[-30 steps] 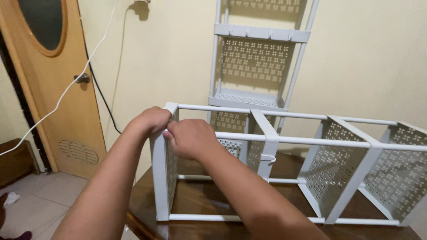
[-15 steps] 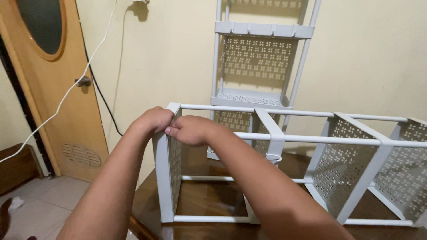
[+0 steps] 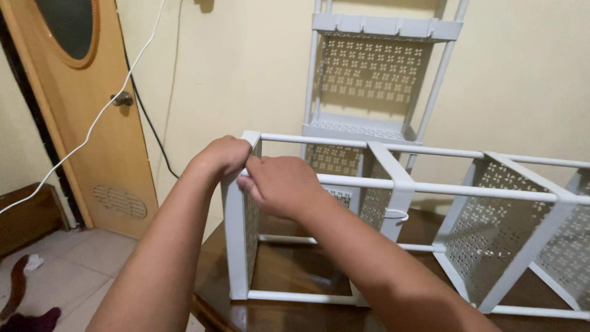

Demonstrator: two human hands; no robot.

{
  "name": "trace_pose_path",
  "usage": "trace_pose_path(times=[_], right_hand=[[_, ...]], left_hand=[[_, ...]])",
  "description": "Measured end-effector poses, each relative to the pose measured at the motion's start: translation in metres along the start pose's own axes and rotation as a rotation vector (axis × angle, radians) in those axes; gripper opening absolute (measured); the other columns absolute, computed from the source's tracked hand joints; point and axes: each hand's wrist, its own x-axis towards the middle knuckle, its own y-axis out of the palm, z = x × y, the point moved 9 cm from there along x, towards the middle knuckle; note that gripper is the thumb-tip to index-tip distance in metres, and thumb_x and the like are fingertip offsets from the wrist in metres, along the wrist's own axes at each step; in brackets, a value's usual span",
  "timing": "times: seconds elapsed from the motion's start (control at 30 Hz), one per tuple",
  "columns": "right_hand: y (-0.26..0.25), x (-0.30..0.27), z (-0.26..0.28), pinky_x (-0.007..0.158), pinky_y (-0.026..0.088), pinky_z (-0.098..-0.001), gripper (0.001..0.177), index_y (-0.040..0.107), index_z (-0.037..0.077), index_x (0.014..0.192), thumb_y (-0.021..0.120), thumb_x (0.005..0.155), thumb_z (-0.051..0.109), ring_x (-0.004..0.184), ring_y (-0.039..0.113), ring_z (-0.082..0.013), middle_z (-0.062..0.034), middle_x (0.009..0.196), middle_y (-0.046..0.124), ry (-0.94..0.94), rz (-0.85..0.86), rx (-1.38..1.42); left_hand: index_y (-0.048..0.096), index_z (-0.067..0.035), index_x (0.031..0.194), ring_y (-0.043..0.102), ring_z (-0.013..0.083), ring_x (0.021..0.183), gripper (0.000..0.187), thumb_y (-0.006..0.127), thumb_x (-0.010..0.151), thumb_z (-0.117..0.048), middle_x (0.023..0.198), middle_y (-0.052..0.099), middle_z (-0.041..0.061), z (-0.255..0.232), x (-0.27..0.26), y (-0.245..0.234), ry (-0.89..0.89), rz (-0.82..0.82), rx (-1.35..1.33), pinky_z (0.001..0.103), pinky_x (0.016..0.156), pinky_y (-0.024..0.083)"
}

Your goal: The person disassembles a white plastic storage shelf by hand, removing shelves and vertical supports one by one. The components are placed on the table as they are detached.

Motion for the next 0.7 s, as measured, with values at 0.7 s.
trace_pose_path(times=[0.7], right_hand=[[0.07,0.026,-0.05,0.064,0.033,-0.0593,0.059,0.059,-0.008,0.099,0.039,0.113,0.046,0.072,0.035,-0.0404,-0.021,0.074,0.044,0.332,0.739,0.566]], left_hand=[[0.074,0.008,0.093,0.072,0.0353,0.089,0.036,0.05,0.077,-0.014,0.097,0.076,0.027,-0.001,0.002,0.006,-0.013,0.094,-0.182,0.046,0.082,0.054]])
